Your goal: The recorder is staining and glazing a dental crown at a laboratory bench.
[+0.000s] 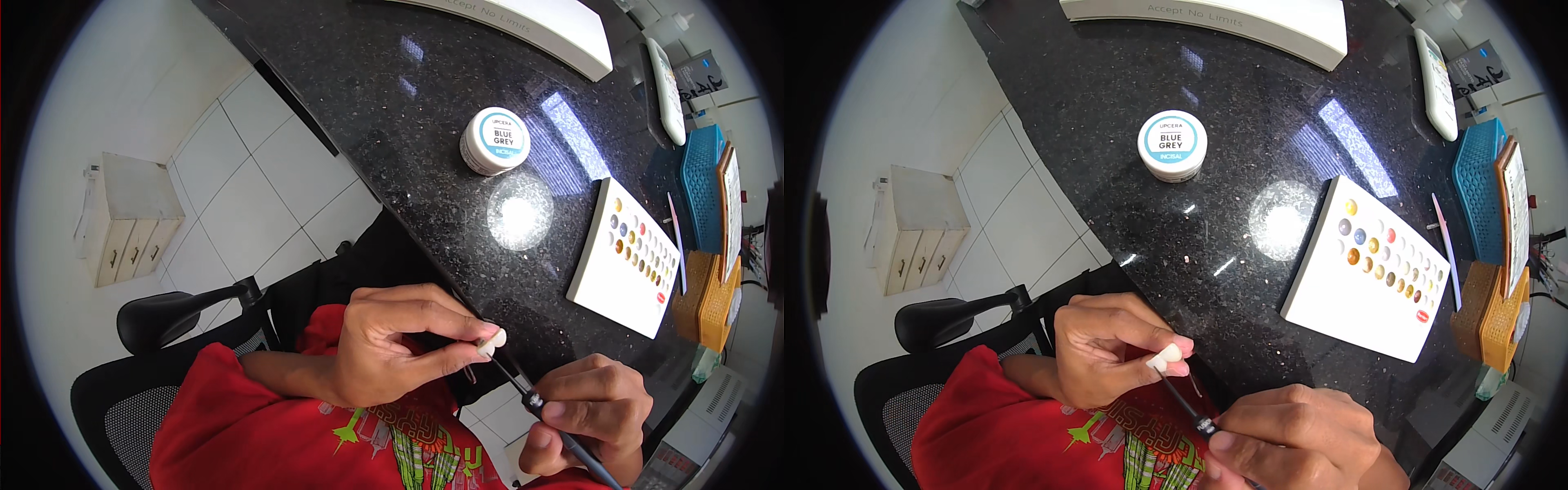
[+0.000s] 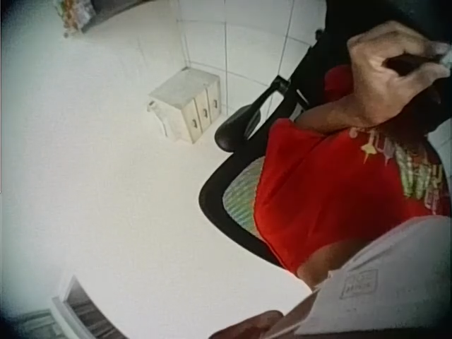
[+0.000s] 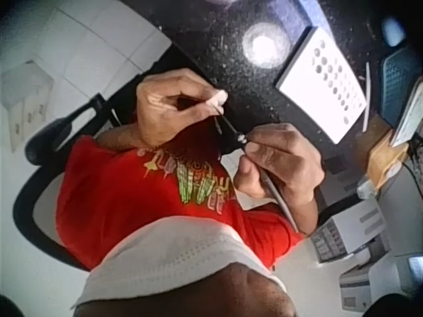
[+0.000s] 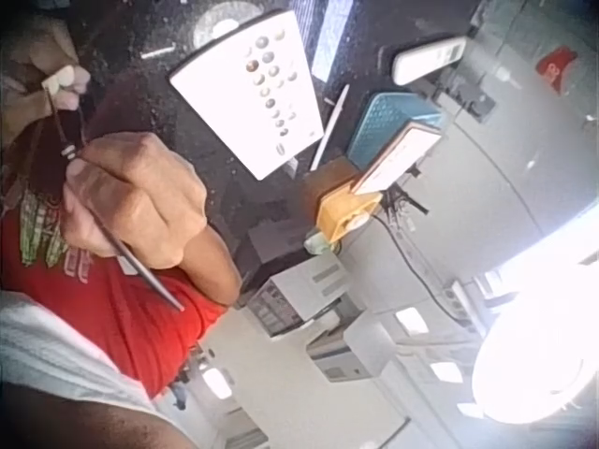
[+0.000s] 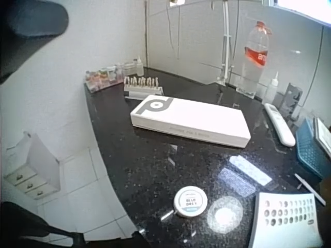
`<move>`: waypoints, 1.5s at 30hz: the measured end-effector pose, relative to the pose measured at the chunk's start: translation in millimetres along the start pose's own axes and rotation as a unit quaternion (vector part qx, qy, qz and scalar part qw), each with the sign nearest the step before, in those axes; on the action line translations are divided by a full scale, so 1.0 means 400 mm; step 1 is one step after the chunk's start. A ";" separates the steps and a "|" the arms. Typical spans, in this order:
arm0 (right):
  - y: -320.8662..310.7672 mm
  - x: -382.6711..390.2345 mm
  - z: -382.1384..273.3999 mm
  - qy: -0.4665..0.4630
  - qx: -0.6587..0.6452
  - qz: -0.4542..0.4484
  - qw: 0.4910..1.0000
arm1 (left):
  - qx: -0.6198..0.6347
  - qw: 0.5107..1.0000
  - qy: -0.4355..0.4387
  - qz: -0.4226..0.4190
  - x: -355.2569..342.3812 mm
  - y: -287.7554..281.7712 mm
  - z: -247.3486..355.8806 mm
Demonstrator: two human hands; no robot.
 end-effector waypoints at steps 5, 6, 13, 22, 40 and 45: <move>0.020 -0.006 0.012 -0.012 -0.011 -0.020 1.000 | -0.010 0.999 -0.027 0.026 0.018 -0.018 -0.002; 0.018 -0.003 0.010 -0.008 -0.014 -0.017 1.000 | -0.007 0.999 -0.033 0.030 0.017 -0.018 -0.004; 0.018 -0.007 0.007 -0.012 -0.010 -0.021 1.000 | -0.020 1.000 -0.008 0.013 0.012 -0.011 0.002; 0.010 -0.003 0.009 -0.011 -0.015 -0.019 1.000 | -0.012 1.000 -0.017 0.021 0.015 -0.014 -0.002; 0.018 -0.005 0.008 -0.032 -0.019 -0.007 0.999 | -0.022 0.999 -0.023 0.016 0.016 -0.016 0.000; 0.016 -0.006 0.008 -0.028 -0.012 -0.014 0.999 | -0.014 0.999 -0.029 0.023 0.016 -0.016 -0.002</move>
Point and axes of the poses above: each hand's wrist, its own x-axis away from the middle knuckle, its own y-axis out of the palm, z = x × y, the point moved 8 cm from there along -x, towards the middle knuckle, and after that the axes turned 3 degrees about y, right-handed, at the moved point
